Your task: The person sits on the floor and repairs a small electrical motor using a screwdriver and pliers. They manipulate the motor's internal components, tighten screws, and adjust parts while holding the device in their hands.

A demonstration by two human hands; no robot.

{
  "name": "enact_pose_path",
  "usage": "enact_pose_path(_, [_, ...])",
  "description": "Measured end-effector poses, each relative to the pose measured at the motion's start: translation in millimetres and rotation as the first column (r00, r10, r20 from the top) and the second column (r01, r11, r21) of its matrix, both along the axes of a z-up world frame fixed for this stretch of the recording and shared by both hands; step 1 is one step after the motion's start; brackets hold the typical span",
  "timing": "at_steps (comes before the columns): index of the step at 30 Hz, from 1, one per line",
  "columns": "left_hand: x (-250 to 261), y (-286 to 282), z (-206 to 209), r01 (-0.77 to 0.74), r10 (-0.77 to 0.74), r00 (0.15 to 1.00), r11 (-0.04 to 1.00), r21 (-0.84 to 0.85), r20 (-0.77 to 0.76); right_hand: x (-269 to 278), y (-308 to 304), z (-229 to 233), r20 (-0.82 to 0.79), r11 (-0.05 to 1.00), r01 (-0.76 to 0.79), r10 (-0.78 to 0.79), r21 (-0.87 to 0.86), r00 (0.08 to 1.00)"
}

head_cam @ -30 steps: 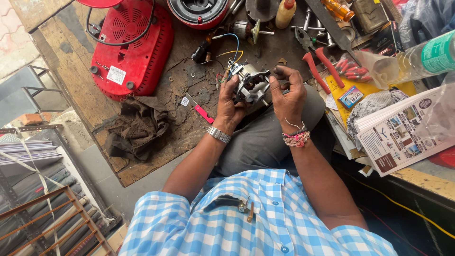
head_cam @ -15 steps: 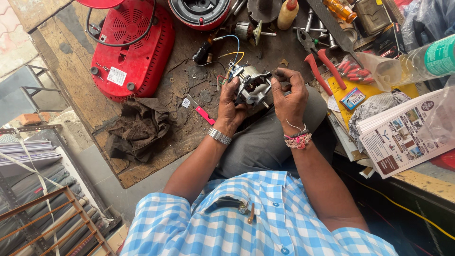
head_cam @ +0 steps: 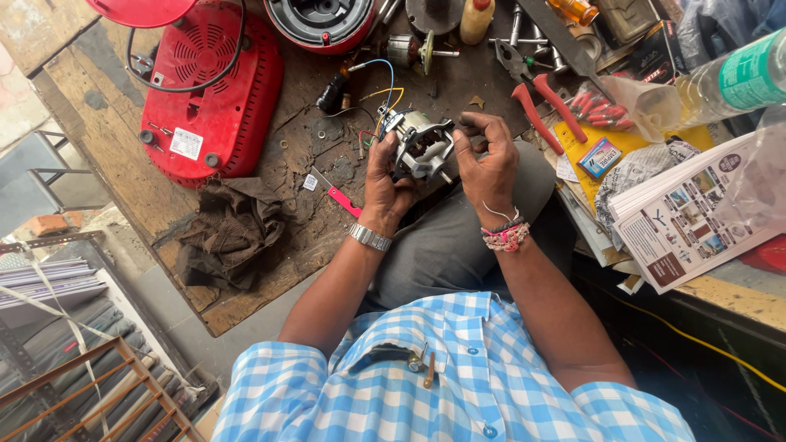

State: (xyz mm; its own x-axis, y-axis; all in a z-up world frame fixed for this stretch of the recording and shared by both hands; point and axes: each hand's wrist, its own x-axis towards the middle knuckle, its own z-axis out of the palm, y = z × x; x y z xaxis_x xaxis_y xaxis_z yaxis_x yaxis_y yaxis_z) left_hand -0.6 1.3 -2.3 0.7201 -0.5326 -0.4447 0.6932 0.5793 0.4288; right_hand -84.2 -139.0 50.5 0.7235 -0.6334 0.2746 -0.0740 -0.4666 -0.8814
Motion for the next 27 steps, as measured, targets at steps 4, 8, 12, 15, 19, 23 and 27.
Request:
enact_pose_path(4, [-0.3, -1.1, -3.2, -0.005, 0.005, 1.000, 1.000, -0.022, 0.011, -0.4, -0.3, -0.8, 0.005, 1.000, -0.002, 0.002, -0.018, 1.000])
enact_pose_path(8, [-0.3, -1.4, -0.3, -0.001, 0.001, 1.000, 1.000, -0.009, 0.026, -1.2, -1.5, -2.5, 0.004, 1.000, -0.005, 0.005, -0.014, 1.000])
enact_pose_path(12, [-0.8, -1.9, 4.5, 0.005, -0.005, 1.000, 1.000, 0.020, 0.010, -1.6, -1.4, -2.6, 0.000, 1.000, -0.008, 0.008, 0.005, 1.000])
enact_pose_path(15, [-0.4, -1.9, 2.4, 0.011, -0.011, 1.000, 0.999, 0.032, 0.010, -1.2, -1.5, -4.5, -0.015, 1.000, 0.000, 0.000, 0.013, 1.000])
enact_pose_path(19, [0.8, -1.1, -7.4, 0.005, -0.007, 0.999, 0.999, 0.046, 0.038, 0.2, -4.6, -9.8, 0.022, 0.986, -0.014, 0.011, 0.165, 1.000])
enact_pose_path(23, [0.7, -1.1, -5.9, 0.010, -0.010, 1.000, 0.998, 0.056, 0.001, 6.4, -10.9, -10.4, 0.144, 0.901, -0.060, -0.003, 0.429, 0.990])
enact_pose_path(27, [1.9, -1.6, 1.9, 0.029, -0.028, 0.999, 0.998, 0.057, -0.017, 25.5, -22.3, 4.1, 0.026, 0.967, 0.015, -0.023, 0.253, 0.999])
